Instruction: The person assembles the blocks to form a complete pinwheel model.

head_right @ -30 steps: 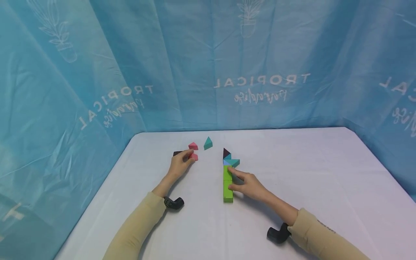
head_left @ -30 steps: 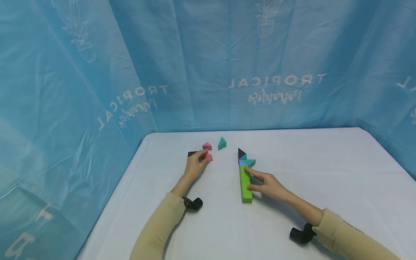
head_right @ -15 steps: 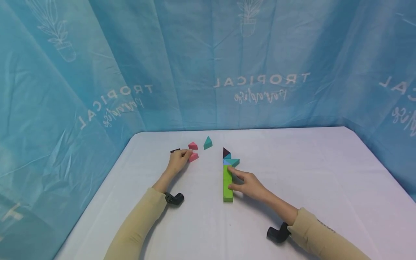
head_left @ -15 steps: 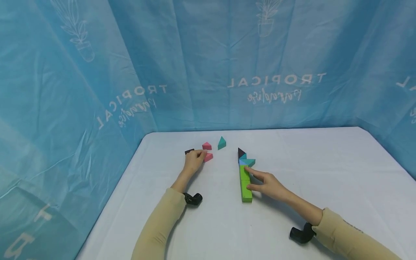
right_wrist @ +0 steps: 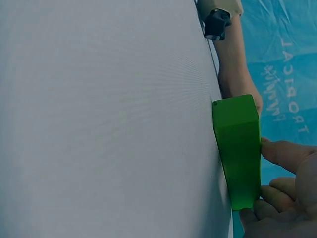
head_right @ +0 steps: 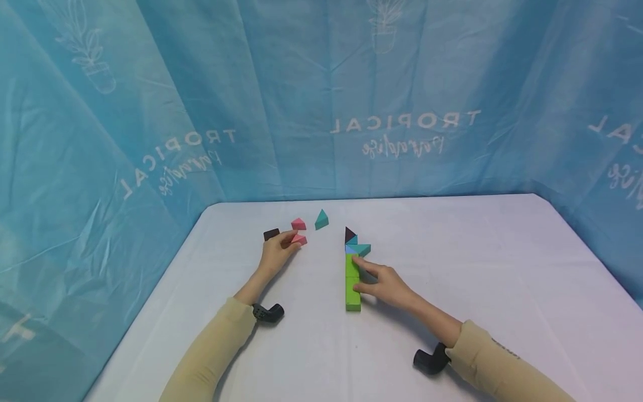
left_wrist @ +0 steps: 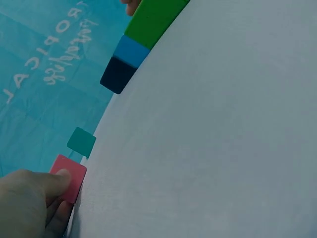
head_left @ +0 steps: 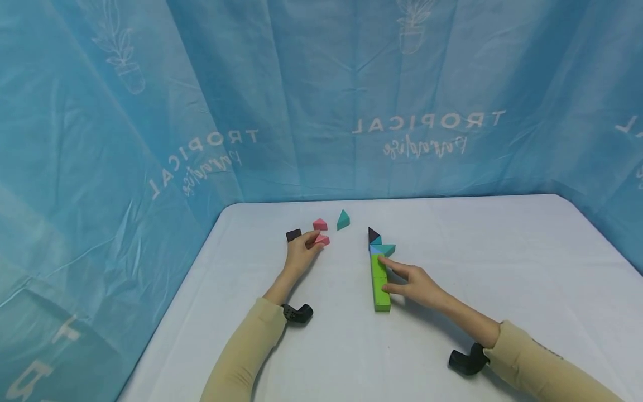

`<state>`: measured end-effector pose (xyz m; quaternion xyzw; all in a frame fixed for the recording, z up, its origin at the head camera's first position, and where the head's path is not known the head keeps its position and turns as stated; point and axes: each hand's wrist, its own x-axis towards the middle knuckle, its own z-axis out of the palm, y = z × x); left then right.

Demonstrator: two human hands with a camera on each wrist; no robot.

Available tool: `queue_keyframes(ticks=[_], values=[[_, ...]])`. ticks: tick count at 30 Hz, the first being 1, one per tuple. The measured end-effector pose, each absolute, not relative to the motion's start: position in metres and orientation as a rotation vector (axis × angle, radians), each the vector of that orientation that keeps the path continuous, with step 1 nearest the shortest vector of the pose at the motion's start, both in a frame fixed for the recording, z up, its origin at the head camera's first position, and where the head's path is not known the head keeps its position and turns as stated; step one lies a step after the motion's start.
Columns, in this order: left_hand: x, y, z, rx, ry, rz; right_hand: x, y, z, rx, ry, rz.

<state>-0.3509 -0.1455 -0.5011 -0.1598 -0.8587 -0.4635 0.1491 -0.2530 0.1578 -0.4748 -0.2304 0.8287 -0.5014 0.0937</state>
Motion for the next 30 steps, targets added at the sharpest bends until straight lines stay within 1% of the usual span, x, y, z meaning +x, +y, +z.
queue_keyframes(ticks=[3, 7, 14, 22, 30], values=[[-0.352, -0.142, -0.500, -0.450, -2.476, -1.289, -0.252, 0.159, -0.474, -0.680, 2.447, -1.496], [-0.356, -0.132, -0.487, -0.521, -2.472, -1.294, -0.252, 0.160, -0.474, -0.674, 2.452, -1.491], [-0.361, -0.102, -0.469, -0.662, -2.536, -1.460, -0.254, 0.160, -0.474, -0.697, 2.449, -1.475], [-0.369, -0.075, -0.473, -0.773, -2.607, -1.488, -0.254, 0.160, -0.474, -0.694, 2.442, -1.485], [-0.371, -0.069, -0.483, -0.819, -2.655, -1.473, -0.253, 0.160, -0.472, -0.698, 2.449, -1.475]])
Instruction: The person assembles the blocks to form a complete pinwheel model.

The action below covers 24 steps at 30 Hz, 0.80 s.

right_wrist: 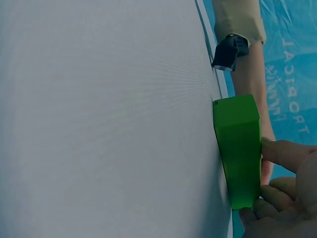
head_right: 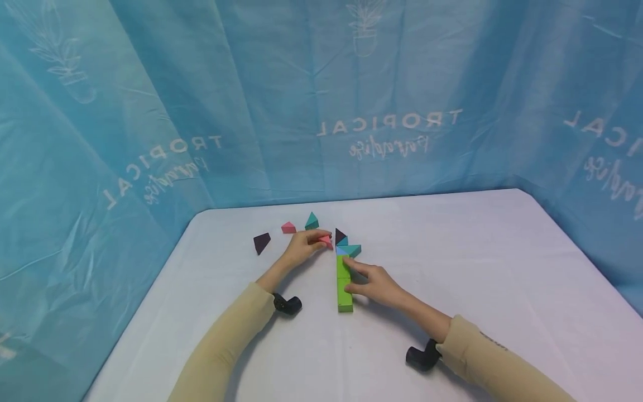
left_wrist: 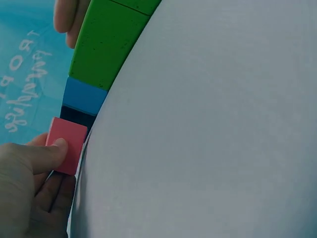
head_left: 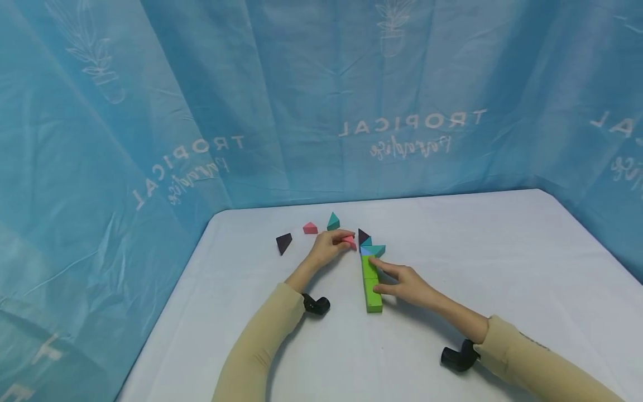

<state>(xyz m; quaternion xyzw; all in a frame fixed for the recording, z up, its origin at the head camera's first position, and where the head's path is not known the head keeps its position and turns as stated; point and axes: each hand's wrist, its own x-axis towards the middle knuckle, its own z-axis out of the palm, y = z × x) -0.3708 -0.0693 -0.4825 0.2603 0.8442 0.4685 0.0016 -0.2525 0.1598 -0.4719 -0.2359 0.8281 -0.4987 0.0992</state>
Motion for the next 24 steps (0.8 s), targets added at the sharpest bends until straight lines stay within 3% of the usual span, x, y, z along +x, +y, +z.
queue_keyframes(ticks=[11, 24], values=[[-0.370, -0.073, -0.487, 0.735, 2.707, 1.474, -0.252, 0.159, -0.471, -0.692, 2.461, -1.477], [-0.373, -0.063, -0.488, 0.823, 2.708, 1.517, -0.253, 0.160, -0.473, -0.715, 2.474, -1.469]])
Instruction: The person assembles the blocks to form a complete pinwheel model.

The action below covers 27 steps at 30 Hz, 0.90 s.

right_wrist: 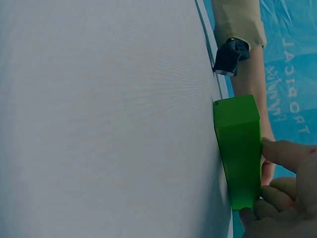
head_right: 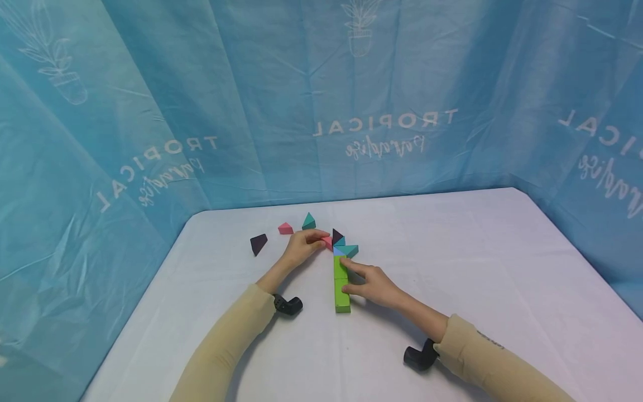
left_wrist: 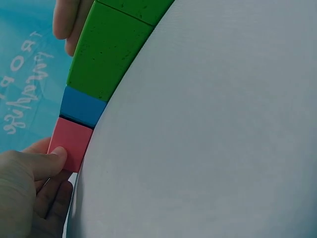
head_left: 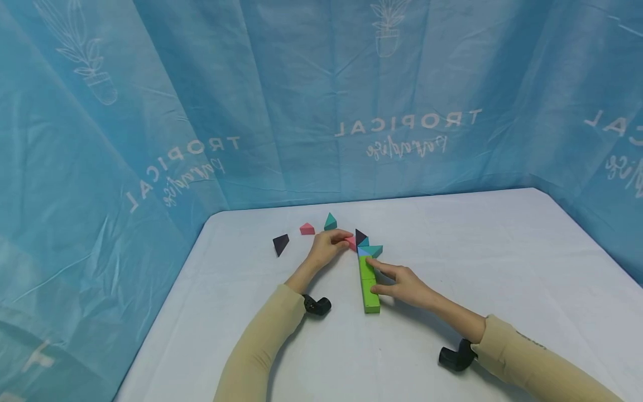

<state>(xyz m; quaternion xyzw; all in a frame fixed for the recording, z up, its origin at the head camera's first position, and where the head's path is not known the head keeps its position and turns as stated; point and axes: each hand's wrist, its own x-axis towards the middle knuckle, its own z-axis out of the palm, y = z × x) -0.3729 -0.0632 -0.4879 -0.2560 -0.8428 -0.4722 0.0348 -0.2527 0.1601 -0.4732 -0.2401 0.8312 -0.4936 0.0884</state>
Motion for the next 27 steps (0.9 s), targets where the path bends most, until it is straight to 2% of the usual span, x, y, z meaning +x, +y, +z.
queue_keyframes(ticks=[8, 13, 19, 27], values=[[-0.372, -0.063, -0.486, -0.752, -2.615, -1.454, -0.250, 0.158, -0.470, -0.692, 2.463, -1.478], [-0.372, -0.073, -0.469, -0.703, -2.548, -1.553, -0.248, 0.158, -0.464, -0.653, 2.465, -1.473], [-0.370, -0.130, -0.448, -0.620, -2.333, -1.556, -0.255, 0.161, -0.473, -0.631, 2.470, -1.476], [-0.353, -0.211, -0.466, -0.307, -2.246, -1.580, -0.251, 0.159, -0.472, -0.685, 2.468, -1.479]])
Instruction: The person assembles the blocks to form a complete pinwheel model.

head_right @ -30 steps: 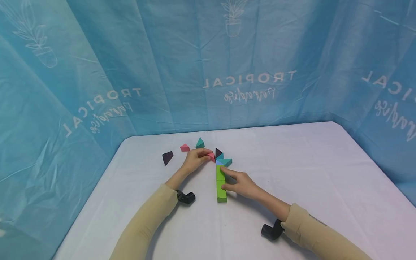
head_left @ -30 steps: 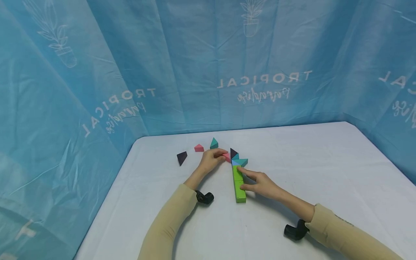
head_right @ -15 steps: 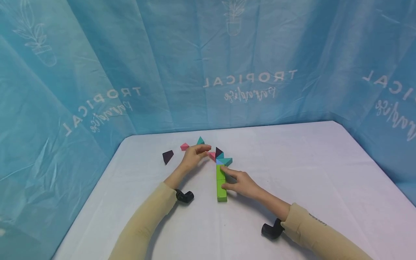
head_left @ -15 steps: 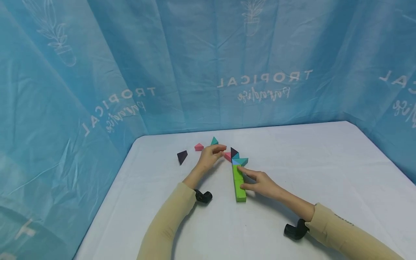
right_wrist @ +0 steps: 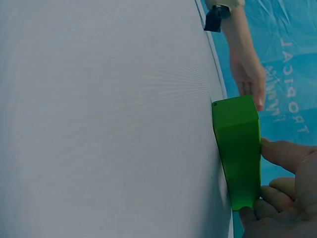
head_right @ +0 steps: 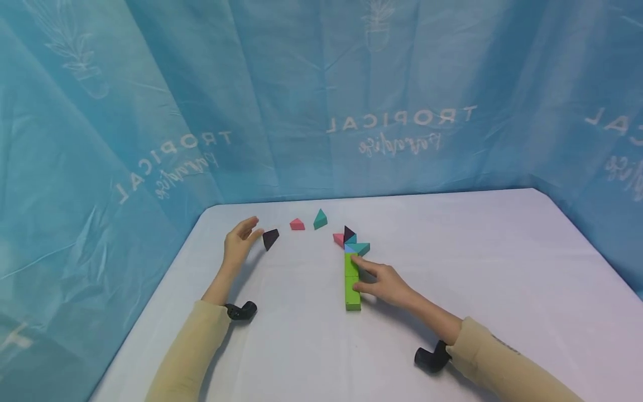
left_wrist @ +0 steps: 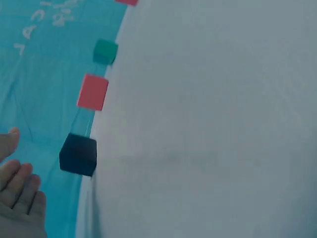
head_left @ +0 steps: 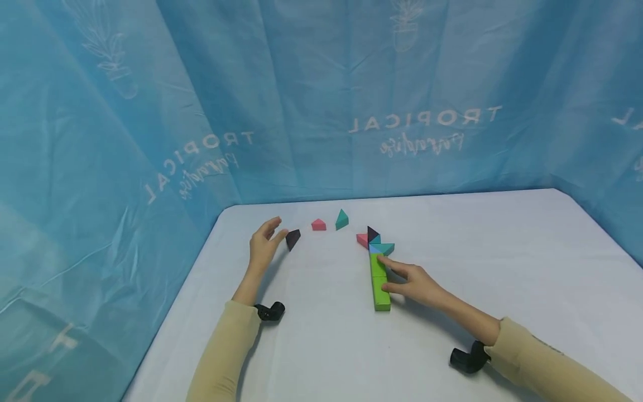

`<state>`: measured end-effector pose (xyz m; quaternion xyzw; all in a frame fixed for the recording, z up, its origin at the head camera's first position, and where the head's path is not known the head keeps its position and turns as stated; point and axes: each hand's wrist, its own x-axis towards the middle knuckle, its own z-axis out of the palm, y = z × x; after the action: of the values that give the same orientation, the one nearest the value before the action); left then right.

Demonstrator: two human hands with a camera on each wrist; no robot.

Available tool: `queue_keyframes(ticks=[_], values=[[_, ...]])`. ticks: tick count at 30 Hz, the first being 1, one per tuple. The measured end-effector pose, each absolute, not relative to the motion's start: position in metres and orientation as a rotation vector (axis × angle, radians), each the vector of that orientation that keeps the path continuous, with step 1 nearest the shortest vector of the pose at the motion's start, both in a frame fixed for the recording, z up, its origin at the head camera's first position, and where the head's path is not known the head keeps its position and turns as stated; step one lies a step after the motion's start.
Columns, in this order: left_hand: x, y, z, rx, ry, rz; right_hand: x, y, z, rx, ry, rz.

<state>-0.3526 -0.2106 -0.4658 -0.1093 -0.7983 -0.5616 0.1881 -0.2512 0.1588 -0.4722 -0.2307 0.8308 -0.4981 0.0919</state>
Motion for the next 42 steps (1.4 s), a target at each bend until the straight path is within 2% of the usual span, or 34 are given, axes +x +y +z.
queue_keyframes(ticks=[6, 15, 23, 27, 35, 42], values=[[-0.347, -0.224, -0.487, -0.186, -2.359, -1.590, -0.251, 0.159, -0.473, -0.703, 2.471, -1.486], [-0.348, -0.206, -0.495, -0.202, -2.427, -1.368, -0.250, 0.157, -0.476, -0.682, 2.461, -1.493], [-0.356, -0.200, -0.493, -0.154, -2.385, -1.394, -0.235, 0.152, -0.445, -0.666, 2.464, -1.474], [-0.358, -0.191, -0.483, -0.230, -2.337, -1.491, -0.235, 0.152, -0.443, -0.669, 2.464, -1.467], [-0.356, -0.151, -0.465, -0.429, -2.361, -1.536, -0.251, 0.158, -0.473, -0.687, 2.467, -1.492], [-0.356, -0.116, -0.461, -0.556, -2.405, -1.546, -0.253, 0.160, -0.475, -0.685, 2.466, -1.485]])
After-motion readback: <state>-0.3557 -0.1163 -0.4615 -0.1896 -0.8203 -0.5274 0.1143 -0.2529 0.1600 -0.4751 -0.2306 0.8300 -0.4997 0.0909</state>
